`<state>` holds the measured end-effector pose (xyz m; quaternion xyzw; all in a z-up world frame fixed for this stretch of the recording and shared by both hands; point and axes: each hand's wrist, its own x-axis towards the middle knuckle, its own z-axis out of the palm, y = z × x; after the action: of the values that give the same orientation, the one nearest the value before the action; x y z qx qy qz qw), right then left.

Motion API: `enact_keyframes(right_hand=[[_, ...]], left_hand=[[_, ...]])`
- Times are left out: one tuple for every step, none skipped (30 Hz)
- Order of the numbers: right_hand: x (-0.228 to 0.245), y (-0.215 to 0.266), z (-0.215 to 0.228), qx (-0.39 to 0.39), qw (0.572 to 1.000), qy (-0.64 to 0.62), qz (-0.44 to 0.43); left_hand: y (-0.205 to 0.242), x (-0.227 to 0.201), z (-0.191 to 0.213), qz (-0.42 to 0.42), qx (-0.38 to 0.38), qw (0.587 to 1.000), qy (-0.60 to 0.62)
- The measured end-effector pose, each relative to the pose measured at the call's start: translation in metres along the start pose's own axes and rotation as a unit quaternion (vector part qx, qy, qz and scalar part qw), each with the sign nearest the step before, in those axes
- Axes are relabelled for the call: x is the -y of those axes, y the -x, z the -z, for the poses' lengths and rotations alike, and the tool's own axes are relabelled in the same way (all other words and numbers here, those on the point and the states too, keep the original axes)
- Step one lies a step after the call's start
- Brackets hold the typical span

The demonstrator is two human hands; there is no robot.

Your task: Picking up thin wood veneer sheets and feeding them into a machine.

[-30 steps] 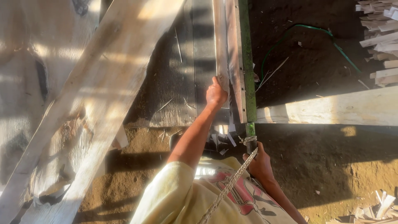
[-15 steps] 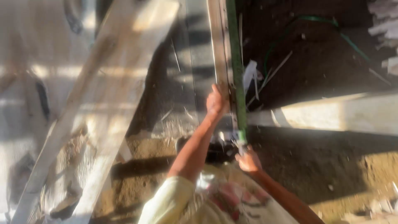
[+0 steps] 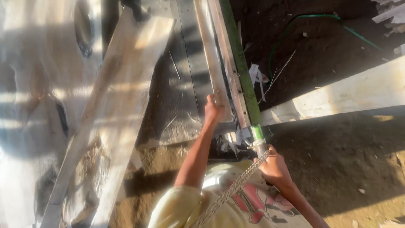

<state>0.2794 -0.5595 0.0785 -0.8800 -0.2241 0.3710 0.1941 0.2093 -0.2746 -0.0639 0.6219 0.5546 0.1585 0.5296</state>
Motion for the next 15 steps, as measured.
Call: enact_keyframes(right_hand=[[0.0, -0.005, 0.005, -0.027, 0.989, 0.013, 0.145], [0.001, -0.01, 0.011, -0.055, 0.956, 0.025, 0.286], [0.013, -0.001, 0.016, -0.053, 0.957, 0.021, 0.286], [0.024, 0.008, 0.02, -0.022, 0.981, 0.006, 0.195], [0.036, 0.016, 0.026, 0.013, 0.994, -0.004, 0.104], [0.034, 0.019, 0.027, 0.018, 0.994, -0.006, 0.106], [0.035, 0.017, 0.029, 0.049, 0.996, -0.062, 0.037], [0.035, 0.016, 0.031, 0.082, 0.989, -0.116, -0.032], [0.013, 0.008, 0.024, 0.089, 0.989, -0.114, -0.031], [-0.01, -0.001, 0.015, 0.13, 0.963, -0.234, 0.031], [-0.036, -0.005, 0.007, 0.166, 0.918, -0.351, 0.084], [-0.042, 0.0, -0.001, 0.173, 0.918, -0.349, 0.077], [-0.046, -0.004, -0.005, 0.217, 0.846, -0.477, 0.098], [-0.049, -0.007, -0.009, 0.258, 0.754, -0.593, 0.112], [-0.059, -0.02, -0.03, 0.264, 0.755, -0.591, 0.106]], left_hand=[[0.003, 0.004, 0.007, -0.017, 0.012, 1.0, 0.007], [0.007, 0.008, 0.014, -0.034, 0.025, 0.999, 0.014], [0.02, 0.0, 0.026, -0.033, 0.024, 0.999, 0.009], [0.034, -0.007, 0.037, -0.006, 0.049, 0.996, 0.067], [0.048, -0.014, 0.048, 0.022, 0.072, 0.989, 0.128], [0.05, 0.009, 0.047, 0.025, 0.068, 0.989, 0.126], [0.047, 0.029, 0.045, 0.027, 0.062, 0.982, 0.176], [0.044, 0.049, 0.043, 0.029, 0.057, 0.972, 0.226], [0.05, 0.051, 0.047, 0.033, 0.05, 0.972, 0.226], [0.056, 0.053, 0.05, 0.019, 0.045, 0.968, 0.245], [0.067, 0.059, 0.051, 0.009, 0.043, 0.964, 0.264], [0.081, 0.061, 0.053, 0.018, 0.039, 0.964, 0.263], [0.088, 0.057, 0.054, 0.03, 0.049, 0.956, 0.286], [0.096, 0.053, 0.055, 0.041, 0.059, 0.948, 0.309], [0.103, 0.053, 0.054, 0.048, 0.053, 0.948, 0.31]])
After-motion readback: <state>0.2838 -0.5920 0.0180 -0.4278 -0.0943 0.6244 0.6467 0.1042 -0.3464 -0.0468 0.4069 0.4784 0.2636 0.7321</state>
